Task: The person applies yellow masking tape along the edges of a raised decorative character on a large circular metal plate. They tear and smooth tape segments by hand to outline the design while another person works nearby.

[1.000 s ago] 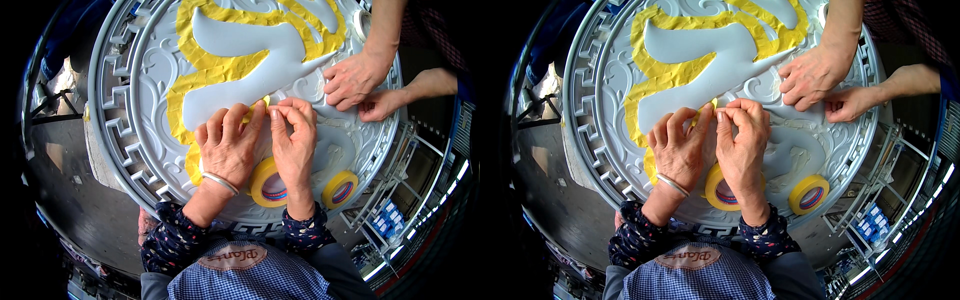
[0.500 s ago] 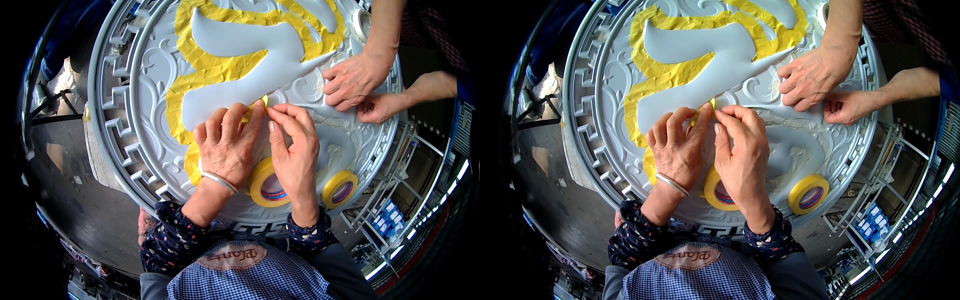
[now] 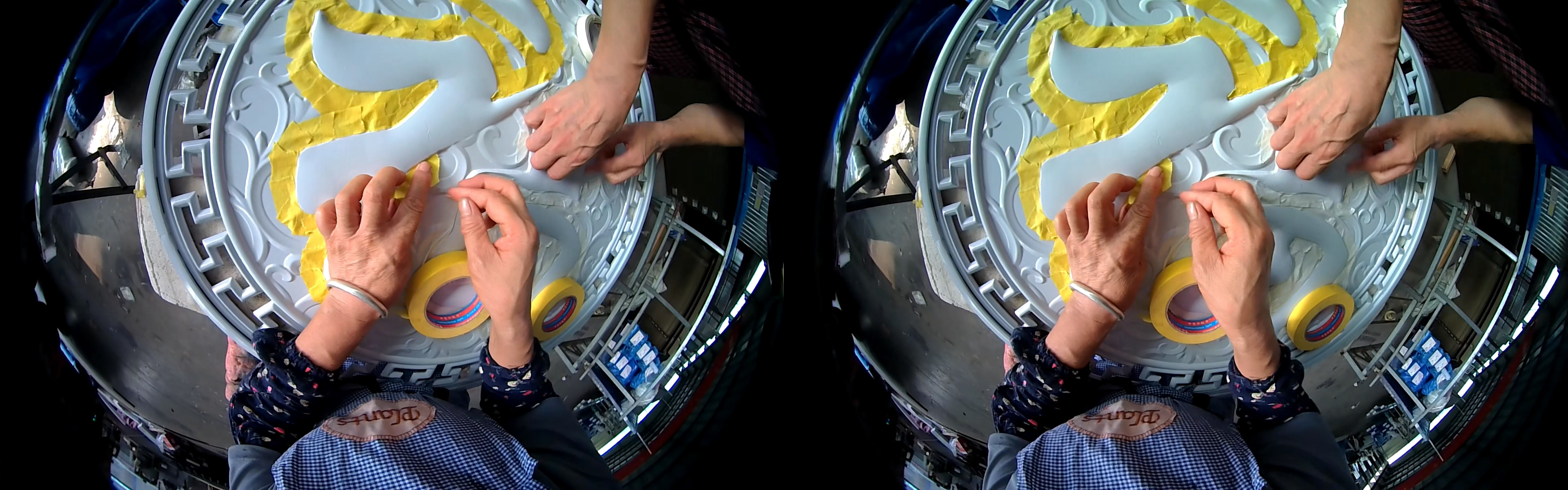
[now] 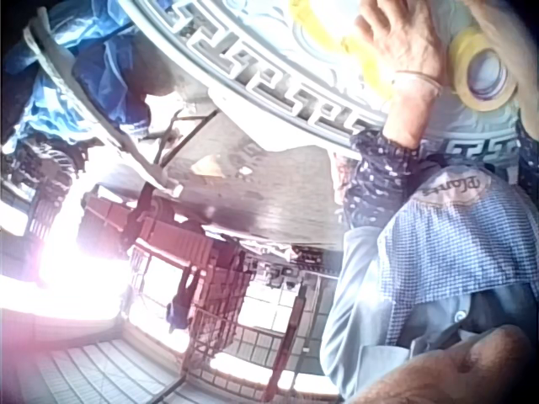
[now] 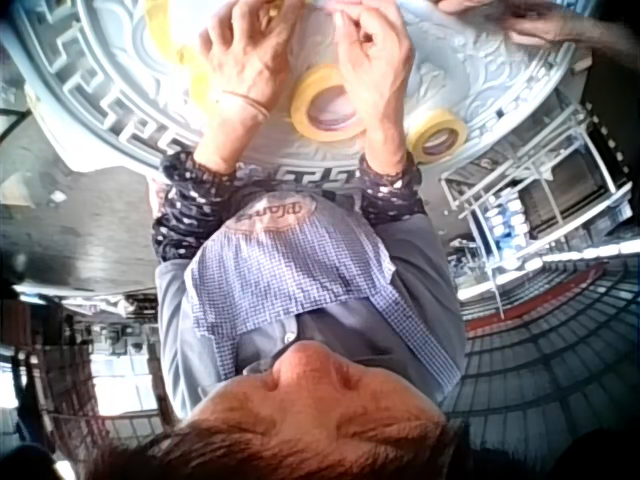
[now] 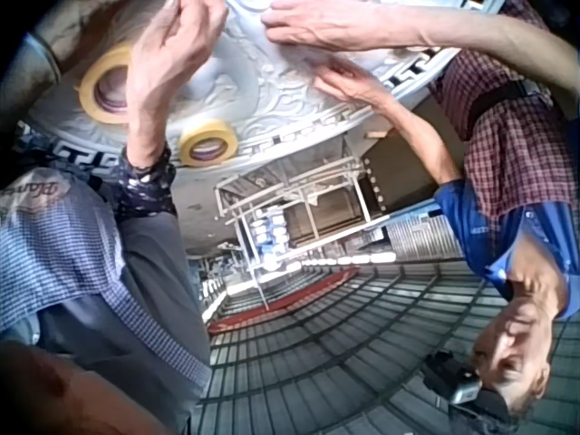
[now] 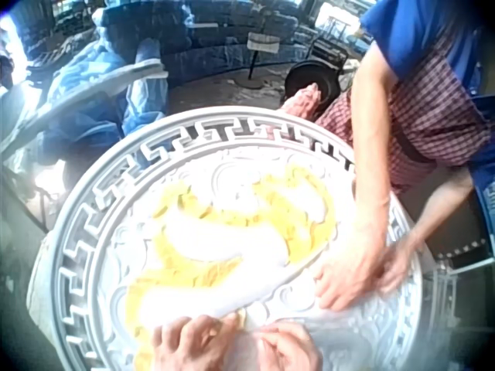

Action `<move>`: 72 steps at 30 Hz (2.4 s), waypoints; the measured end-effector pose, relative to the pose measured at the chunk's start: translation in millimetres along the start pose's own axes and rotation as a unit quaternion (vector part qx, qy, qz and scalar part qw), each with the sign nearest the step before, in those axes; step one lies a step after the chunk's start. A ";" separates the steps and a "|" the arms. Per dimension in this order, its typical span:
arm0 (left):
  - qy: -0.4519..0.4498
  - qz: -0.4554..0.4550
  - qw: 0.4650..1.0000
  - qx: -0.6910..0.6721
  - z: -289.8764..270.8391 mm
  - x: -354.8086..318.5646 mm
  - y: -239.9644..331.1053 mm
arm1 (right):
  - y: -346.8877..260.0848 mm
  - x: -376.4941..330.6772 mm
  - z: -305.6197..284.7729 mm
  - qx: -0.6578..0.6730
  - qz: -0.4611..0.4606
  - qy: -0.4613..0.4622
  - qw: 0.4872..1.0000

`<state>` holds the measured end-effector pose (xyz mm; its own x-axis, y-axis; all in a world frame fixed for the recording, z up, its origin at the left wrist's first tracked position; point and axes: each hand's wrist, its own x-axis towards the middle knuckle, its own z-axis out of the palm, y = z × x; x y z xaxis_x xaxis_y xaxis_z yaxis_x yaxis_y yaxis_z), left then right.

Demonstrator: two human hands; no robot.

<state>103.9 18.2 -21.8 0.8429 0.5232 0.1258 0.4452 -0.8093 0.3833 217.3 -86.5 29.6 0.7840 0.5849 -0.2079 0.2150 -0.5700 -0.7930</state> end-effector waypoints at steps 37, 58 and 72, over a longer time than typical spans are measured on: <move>0.041 0.050 0.988 -0.137 -24.9 -26.7 -6.0 | -10.5 -76.3 -49.0 -0.212 -0.239 -0.072 0.945; -0.053 -0.097 0.898 -0.425 -83.1 -129.1 20.8 | -4.5 -148.0 -32.6 -0.202 -0.277 -0.103 0.934; 0.074 0.075 0.941 -0.322 -166.4 -139.4 36.4 | -56.7 -146.8 -68.5 -0.102 -0.354 -0.088 0.925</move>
<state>-47.7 -39.8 127.0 0.8095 0.4853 0.3304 0.0082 -0.5721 0.8202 130.0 -179.5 144.3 0.3015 0.9279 0.2192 0.7581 -0.0939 -0.6453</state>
